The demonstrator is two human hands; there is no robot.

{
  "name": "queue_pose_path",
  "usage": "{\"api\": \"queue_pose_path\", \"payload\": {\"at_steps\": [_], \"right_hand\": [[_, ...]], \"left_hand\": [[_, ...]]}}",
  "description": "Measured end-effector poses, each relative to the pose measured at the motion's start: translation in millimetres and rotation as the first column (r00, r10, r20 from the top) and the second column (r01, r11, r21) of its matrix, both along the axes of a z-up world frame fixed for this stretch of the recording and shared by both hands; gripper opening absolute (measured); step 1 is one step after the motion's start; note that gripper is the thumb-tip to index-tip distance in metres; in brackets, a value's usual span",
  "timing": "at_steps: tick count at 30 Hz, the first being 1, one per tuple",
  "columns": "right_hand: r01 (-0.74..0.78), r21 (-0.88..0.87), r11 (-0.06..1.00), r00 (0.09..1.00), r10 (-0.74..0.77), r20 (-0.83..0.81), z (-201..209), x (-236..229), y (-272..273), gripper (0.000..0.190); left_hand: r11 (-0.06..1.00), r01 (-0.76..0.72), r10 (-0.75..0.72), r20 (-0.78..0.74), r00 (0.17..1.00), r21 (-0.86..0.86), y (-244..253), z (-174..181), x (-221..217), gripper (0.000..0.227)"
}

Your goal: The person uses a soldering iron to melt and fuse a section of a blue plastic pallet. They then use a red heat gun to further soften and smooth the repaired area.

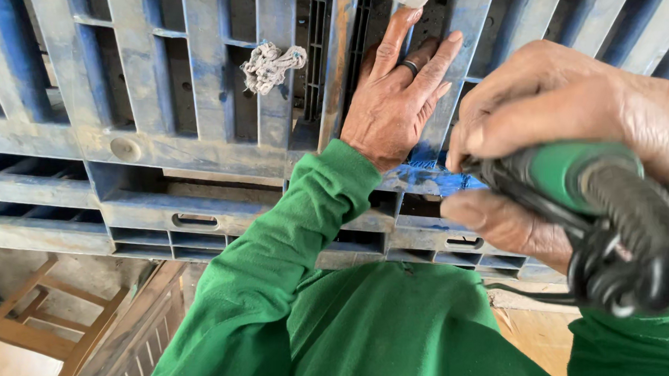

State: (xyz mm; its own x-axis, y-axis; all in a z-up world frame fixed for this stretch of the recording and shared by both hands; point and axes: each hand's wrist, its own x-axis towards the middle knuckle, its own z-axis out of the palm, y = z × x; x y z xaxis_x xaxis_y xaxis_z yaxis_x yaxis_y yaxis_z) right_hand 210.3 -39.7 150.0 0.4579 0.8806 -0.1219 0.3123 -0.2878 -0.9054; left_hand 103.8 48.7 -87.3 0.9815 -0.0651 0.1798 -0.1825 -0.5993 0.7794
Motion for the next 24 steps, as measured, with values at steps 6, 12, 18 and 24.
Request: {"api": "queue_pose_path", "payload": {"at_steps": [6,12,18,24], "right_hand": [[0.152,0.007,0.988,0.985,-0.152,0.083,-15,-34,-30,0.024],[0.301,-0.007,0.954,0.951,-0.3,-0.073,-17,-57,-51,0.025],[0.35,-0.106,0.931,0.936,-0.352,-0.005,0,-68,-29,0.023],[0.347,-0.026,0.937,0.938,-0.347,0.027,4,-79,-30,0.02]], "left_hand": [[0.999,-0.026,0.023,0.082,0.996,0.033,0,-2,-2,0.055],[0.998,-0.04,0.036,0.086,0.996,0.04,-1,-7,-5,0.055],[0.997,-0.07,0.068,0.09,0.994,0.023,-3,-9,-6,0.055],[0.997,-0.074,0.073,0.115,0.991,0.006,-3,-9,-5,0.055]]}}
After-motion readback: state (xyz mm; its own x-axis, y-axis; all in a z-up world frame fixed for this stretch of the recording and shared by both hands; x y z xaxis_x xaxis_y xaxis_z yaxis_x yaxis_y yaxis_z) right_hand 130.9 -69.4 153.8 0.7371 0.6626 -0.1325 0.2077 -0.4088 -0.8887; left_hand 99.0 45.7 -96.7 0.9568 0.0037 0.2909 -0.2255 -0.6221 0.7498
